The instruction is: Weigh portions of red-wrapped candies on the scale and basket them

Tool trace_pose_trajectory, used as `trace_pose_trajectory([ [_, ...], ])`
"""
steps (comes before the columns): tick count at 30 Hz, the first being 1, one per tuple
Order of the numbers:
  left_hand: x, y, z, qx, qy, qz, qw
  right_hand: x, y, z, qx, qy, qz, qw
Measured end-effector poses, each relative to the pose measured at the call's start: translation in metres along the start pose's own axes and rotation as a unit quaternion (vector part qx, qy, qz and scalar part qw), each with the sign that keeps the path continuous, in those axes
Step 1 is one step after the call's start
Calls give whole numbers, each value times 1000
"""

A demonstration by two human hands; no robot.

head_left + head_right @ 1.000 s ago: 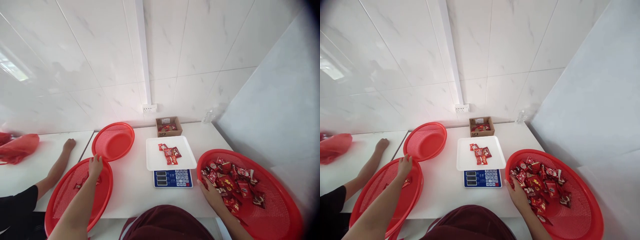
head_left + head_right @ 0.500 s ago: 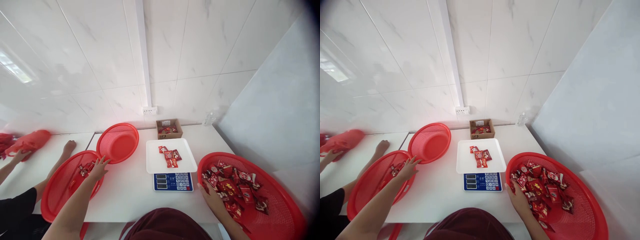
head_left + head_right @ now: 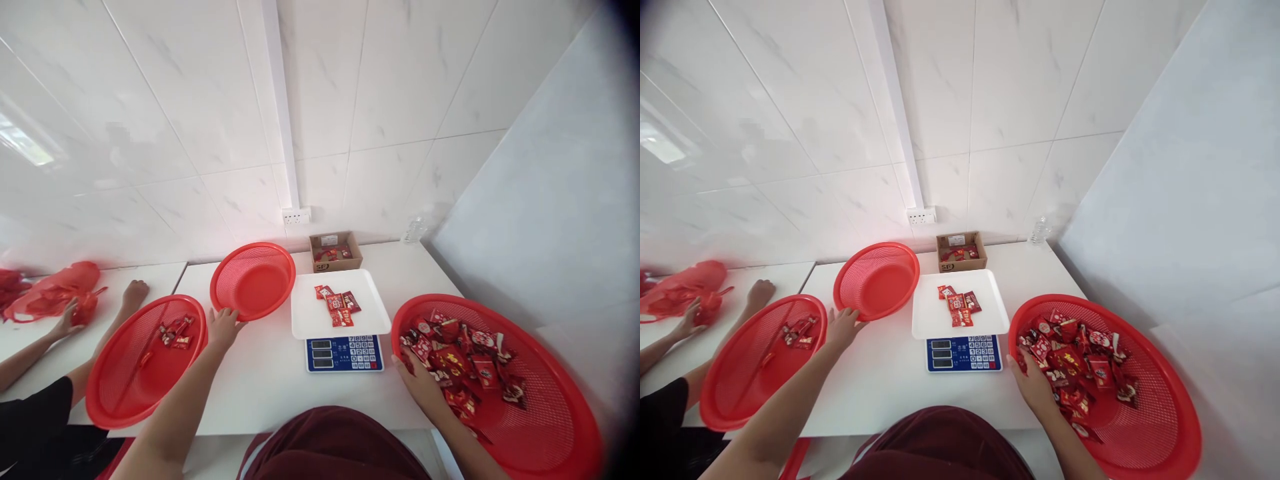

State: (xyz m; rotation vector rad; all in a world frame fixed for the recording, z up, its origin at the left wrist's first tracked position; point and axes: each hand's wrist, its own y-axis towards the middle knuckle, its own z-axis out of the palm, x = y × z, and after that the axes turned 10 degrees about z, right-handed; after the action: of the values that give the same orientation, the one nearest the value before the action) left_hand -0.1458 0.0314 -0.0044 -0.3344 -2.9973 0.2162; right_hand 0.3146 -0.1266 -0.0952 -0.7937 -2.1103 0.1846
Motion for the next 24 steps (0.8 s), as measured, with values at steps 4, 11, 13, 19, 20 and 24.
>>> trace_pose_trajectory([
  [4, -29, 10, -1, 6, -14, -13, 1000, -1, 0, 1, -5, 7, 10, 1000],
  [11, -116, 17, 0, -74, -65, 100, 990, 3, -1, 0, -11, 29, 22, 999],
  [13, -155, 23, -4, -50, -108, 205, 971, 4, -1, 0, -9, 32, 24, 999],
  [19, -239, 58, -10, -2, -137, 329, 935, 3, 0, 2, -8, 39, 25, 999],
  [20, -245, 63, -9, 10, -126, 346, 930, 3, 0, 2, -14, 43, 21, 999],
  [24, -253, 72, -5, 18, -115, 368, 922, 2, 1, 2, -6, 41, 21, 999],
])
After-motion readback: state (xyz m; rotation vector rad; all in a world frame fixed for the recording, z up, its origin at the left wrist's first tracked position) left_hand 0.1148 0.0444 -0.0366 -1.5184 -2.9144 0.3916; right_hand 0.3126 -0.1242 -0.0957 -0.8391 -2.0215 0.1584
